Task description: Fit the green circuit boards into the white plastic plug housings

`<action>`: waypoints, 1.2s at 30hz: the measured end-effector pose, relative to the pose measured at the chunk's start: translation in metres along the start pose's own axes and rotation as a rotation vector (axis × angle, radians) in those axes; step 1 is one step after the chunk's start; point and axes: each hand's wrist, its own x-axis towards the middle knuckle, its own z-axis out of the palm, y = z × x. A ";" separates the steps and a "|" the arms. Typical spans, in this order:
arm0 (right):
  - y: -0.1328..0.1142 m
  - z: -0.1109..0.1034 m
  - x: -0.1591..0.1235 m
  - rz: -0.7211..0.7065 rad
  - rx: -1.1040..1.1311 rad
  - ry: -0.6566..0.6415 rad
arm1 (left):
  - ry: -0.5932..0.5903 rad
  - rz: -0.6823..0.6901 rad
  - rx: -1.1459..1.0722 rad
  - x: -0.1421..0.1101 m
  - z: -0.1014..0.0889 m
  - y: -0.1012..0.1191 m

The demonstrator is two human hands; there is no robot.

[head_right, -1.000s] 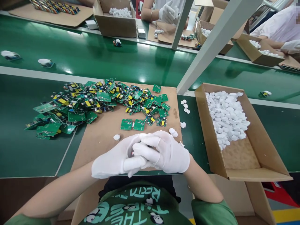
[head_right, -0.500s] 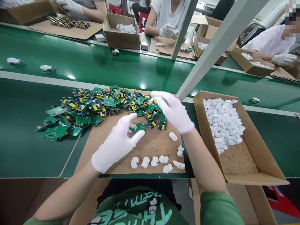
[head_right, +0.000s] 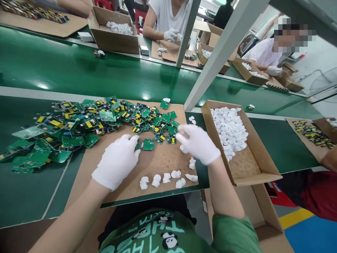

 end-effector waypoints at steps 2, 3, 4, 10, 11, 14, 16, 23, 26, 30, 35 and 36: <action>0.012 0.011 -0.036 0.117 -0.030 -0.027 | 0.112 -0.047 -0.088 0.001 0.002 0.000; 0.018 0.019 -0.046 0.144 -0.007 -0.023 | 0.177 -0.059 -0.160 0.001 0.003 0.000; 0.022 0.028 -0.053 0.158 0.024 -0.016 | 0.234 -0.057 -0.247 0.002 0.005 0.001; 0.014 0.031 -0.046 0.113 0.335 -0.018 | 0.137 -0.040 -0.911 0.003 0.009 0.011; 0.010 0.024 -0.043 0.099 0.496 -0.039 | 0.091 -0.047 -1.011 0.004 0.008 0.012; -0.003 0.004 -0.030 0.030 1.114 -0.170 | 0.003 -0.062 -1.256 0.005 0.006 0.014; -0.009 -0.001 -0.018 -0.024 1.367 -0.270 | -0.047 -0.087 -1.391 0.007 0.005 0.015; -0.019 0.021 0.000 -0.011 1.359 -0.159 | -0.109 -0.180 -1.531 0.009 0.004 0.017; -0.015 0.022 -0.009 0.025 1.369 -0.151 | -0.111 -0.186 -1.541 0.010 0.004 0.018; -0.006 0.019 -0.017 -0.041 1.431 -0.303 | -0.140 -0.174 -1.550 0.009 0.005 0.019; -0.005 0.022 -0.017 -0.071 1.395 -0.308 | -0.199 -0.159 -1.540 0.006 0.000 0.022; -0.006 0.023 -0.017 -0.070 1.389 -0.307 | -0.209 -0.164 -1.542 0.006 -0.001 0.022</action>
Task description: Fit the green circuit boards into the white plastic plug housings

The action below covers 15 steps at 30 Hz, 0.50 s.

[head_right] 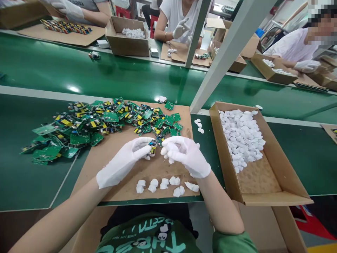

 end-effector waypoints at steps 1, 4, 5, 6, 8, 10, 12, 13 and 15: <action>0.001 0.001 0.001 0.007 -0.004 0.002 | -0.001 -0.007 -0.006 0.000 0.000 0.000; 0.002 0.005 0.002 0.040 -0.036 0.024 | -0.023 -0.015 -0.043 -0.001 0.000 0.000; 0.002 0.006 0.002 0.049 -0.055 0.029 | -0.045 -0.017 -0.071 -0.002 -0.001 0.000; 0.002 0.006 0.001 0.052 -0.071 0.033 | -0.072 -0.016 -0.116 -0.002 -0.001 -0.001; 0.002 0.007 0.001 0.032 -0.096 0.044 | -0.138 -0.017 -0.269 -0.003 -0.001 -0.003; 0.003 0.007 0.001 -0.016 -0.115 0.086 | -0.212 -0.027 -0.442 -0.004 -0.002 -0.005; 0.003 0.007 0.001 -0.052 -0.136 0.147 | -0.269 -0.039 -0.557 -0.004 -0.003 -0.007; 0.004 0.007 0.001 -0.056 -0.146 0.174 | -0.283 -0.043 -0.583 -0.004 -0.003 -0.007; 0.003 0.006 0.001 -0.041 -0.152 0.193 | -0.284 -0.045 -0.604 -0.005 -0.004 -0.007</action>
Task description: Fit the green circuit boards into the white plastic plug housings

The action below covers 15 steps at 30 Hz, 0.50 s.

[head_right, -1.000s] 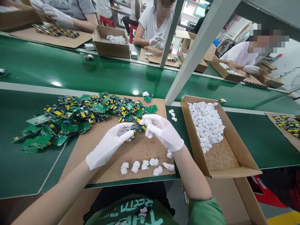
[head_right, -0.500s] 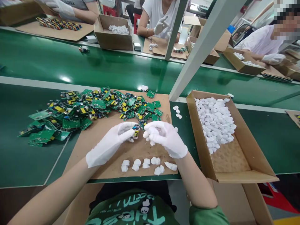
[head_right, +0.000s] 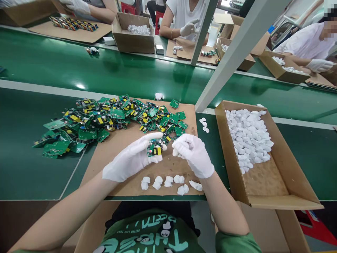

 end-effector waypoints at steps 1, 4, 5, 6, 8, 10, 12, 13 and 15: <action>-0.001 -0.001 0.000 0.007 -0.001 -0.010 | 0.002 0.002 -0.003 0.000 0.000 0.000; -0.006 -0.002 -0.001 -0.007 -0.042 -0.120 | -0.008 0.004 -0.009 -0.001 0.001 0.001; -0.008 -0.002 -0.002 -0.031 -0.089 -0.151 | -0.014 0.006 -0.012 -0.001 0.002 0.001; -0.010 -0.001 -0.003 -0.071 -0.153 -0.160 | -0.019 0.011 -0.015 -0.001 0.003 0.001; -0.013 0.003 -0.005 -0.205 -0.312 -0.129 | -0.014 0.021 -0.009 0.000 0.003 0.000; -0.013 0.008 -0.008 -0.390 -0.482 -0.069 | 0.006 0.022 0.022 0.001 0.004 -0.002; -0.010 0.013 -0.011 -0.544 -0.606 -0.035 | 0.024 0.019 0.074 0.002 0.003 -0.003; -0.008 0.016 -0.012 -0.588 -0.644 -0.027 | 0.031 0.018 0.101 0.002 0.003 -0.004; -0.004 0.019 -0.014 -0.623 -0.699 -0.035 | 0.046 0.018 0.146 0.003 0.002 -0.005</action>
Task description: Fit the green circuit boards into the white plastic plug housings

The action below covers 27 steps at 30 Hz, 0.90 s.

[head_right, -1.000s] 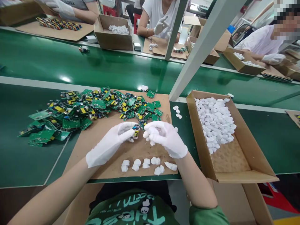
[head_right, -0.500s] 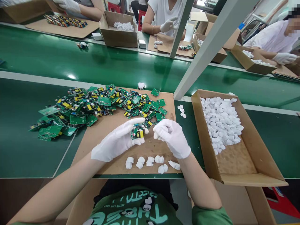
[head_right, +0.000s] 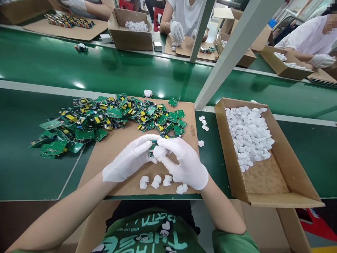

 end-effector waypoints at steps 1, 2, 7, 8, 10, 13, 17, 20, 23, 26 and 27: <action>0.000 0.001 -0.001 -0.014 -0.025 -0.013 | 0.008 0.001 0.021 0.000 -0.001 -0.001; 0.000 0.001 -0.002 -0.031 -0.055 -0.026 | 0.018 0.000 0.043 0.000 -0.001 -0.001; 0.001 -0.007 -0.002 -0.068 -0.174 -0.059 | 0.037 0.006 0.166 0.000 -0.005 -0.002; 0.001 -0.009 -0.002 -0.068 -0.182 -0.064 | 0.039 0.011 0.181 0.000 -0.005 -0.002; 0.001 -0.011 -0.002 -0.071 -0.194 -0.070 | 0.060 0.024 0.209 0.000 -0.003 -0.002; 0.002 -0.012 -0.001 -0.085 -0.211 -0.090 | 0.130 0.046 0.274 -0.001 0.003 0.000; 0.004 -0.006 -0.003 -0.087 -0.193 -0.116 | 0.162 0.042 0.320 -0.001 0.007 0.002; 0.005 0.003 -0.005 -0.041 -0.120 -0.068 | 0.131 0.022 0.294 0.000 0.004 0.001; 0.003 0.011 -0.005 0.024 -0.071 0.066 | 0.015 0.015 0.150 -0.001 0.000 -0.002; 0.002 0.013 -0.001 -0.066 -0.086 0.110 | -0.098 0.022 0.057 -0.003 -0.003 -0.004; 0.003 0.014 0.001 -0.124 -0.081 0.087 | -0.106 0.025 0.082 -0.004 -0.003 -0.004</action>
